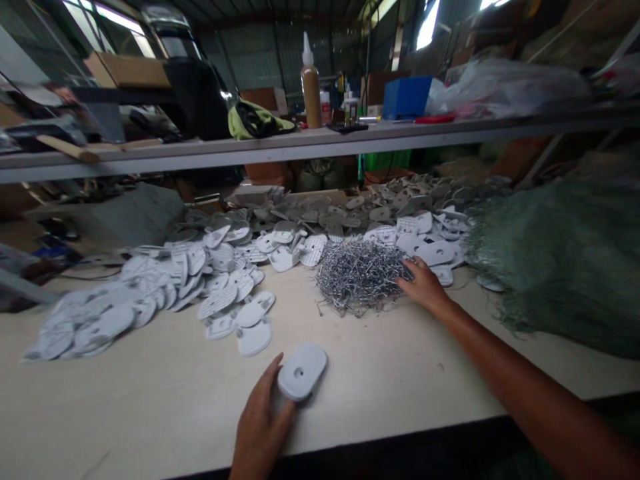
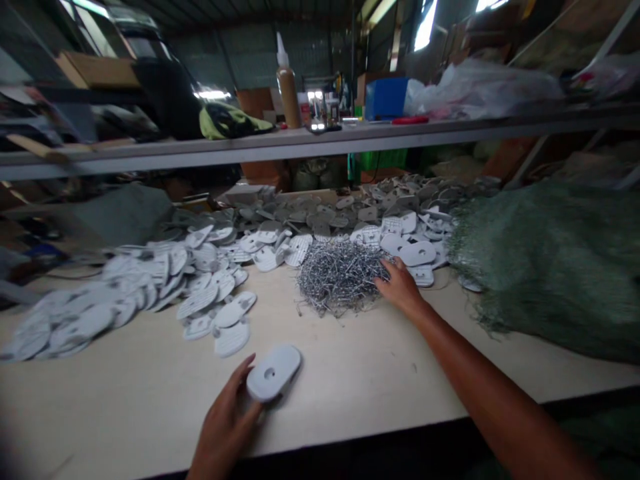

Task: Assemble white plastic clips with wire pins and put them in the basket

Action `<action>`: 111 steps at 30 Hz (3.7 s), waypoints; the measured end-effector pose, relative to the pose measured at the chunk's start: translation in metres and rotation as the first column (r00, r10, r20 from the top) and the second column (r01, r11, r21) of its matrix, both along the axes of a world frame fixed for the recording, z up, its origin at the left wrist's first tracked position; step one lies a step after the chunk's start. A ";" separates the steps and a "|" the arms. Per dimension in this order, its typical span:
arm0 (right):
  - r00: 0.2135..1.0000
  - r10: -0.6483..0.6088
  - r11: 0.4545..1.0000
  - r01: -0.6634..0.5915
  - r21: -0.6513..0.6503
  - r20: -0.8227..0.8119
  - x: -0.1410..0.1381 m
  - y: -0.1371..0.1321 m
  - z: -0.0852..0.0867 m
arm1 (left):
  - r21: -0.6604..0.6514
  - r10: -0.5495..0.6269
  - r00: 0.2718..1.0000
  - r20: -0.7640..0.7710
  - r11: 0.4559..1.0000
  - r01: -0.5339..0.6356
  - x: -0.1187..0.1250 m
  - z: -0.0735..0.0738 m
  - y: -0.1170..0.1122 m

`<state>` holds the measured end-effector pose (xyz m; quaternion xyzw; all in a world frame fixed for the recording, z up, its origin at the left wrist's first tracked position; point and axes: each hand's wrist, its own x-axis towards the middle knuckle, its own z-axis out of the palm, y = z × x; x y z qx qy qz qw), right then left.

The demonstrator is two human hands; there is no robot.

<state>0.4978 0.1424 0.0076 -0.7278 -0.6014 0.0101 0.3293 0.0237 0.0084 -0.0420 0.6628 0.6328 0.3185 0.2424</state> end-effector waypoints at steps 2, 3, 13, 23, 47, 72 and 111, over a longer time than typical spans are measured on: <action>0.999 -0.011 1.000 0.010 0.008 0.051 -0.022 -0.006 -0.006 | 0.048 0.012 0.999 -0.043 0.999 -0.010 0.002 -0.006 -0.003; 0.996 -0.019 1.000 0.018 0.011 0.084 -0.035 -0.013 -0.009 | 0.065 0.022 0.998 -0.059 0.998 -0.018 0.003 -0.009 -0.004; 0.953 0.231 0.972 -0.219 0.082 -0.196 -0.039 -0.061 -0.008 | -0.023 0.026 0.988 -0.155 0.999 -0.030 0.000 0.001 0.004; 0.900 0.269 0.962 -0.236 0.136 -0.343 -0.022 -0.057 -0.007 | -0.086 -0.080 0.970 -0.228 0.994 0.062 0.017 0.027 0.000; 0.948 0.241 0.968 -0.219 0.122 -0.207 -0.033 -0.060 0.014 | -0.041 -0.184 0.911 0.369 0.976 0.213 0.022 0.015 -0.006; 0.924 0.190 0.976 -0.141 0.167 -0.332 -0.021 -0.015 0.008 | -0.088 -0.065 0.934 0.350 0.991 0.102 0.030 0.021 -0.010; 0.536 -0.103 0.983 -0.073 -0.168 -0.838 0.018 -0.049 -0.020 | -0.085 -0.097 0.944 0.314 0.988 0.130 0.026 0.018 -0.010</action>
